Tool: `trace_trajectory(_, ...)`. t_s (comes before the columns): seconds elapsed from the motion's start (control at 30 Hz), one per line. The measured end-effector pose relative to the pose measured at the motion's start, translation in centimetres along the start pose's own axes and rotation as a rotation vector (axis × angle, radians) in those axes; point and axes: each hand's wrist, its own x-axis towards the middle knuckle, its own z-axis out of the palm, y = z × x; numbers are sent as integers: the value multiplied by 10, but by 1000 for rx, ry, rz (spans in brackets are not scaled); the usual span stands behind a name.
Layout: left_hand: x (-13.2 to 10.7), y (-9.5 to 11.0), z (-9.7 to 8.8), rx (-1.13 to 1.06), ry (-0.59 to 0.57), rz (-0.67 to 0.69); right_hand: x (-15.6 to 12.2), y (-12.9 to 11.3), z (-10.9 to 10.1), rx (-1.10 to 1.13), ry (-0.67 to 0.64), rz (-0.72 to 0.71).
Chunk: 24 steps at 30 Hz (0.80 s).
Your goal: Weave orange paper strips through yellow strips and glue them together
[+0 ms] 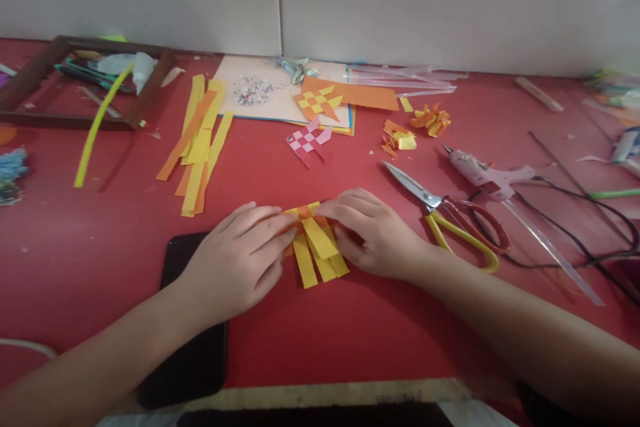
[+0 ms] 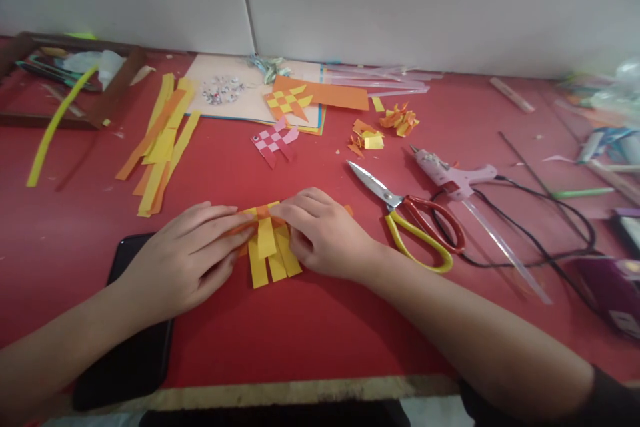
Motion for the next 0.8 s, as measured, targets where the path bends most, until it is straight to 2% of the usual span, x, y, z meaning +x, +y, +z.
trace_trajectory(0.1, 0, 0, 1, -20, -4, -1, 1, -5, -3, -9, -2, 39)
trace_trajectory(0.23, -1, 0, 1, -35, 5, 13, 2, -8, -3, -86, -54, -2)
trace_trajectory(0.37, 0, 0, 2, -47, 8, 5, 2, -6, 0, -123, -39, -28)
trace_trajectory(0.6, 0, 0, 2, -81, 7, -16, 3, -2, -2, -30, -34, -1)
trace_trajectory(0.8, 12, 7, -8, -110, -38, -55, 2, 13, -17, 116, -201, 24)
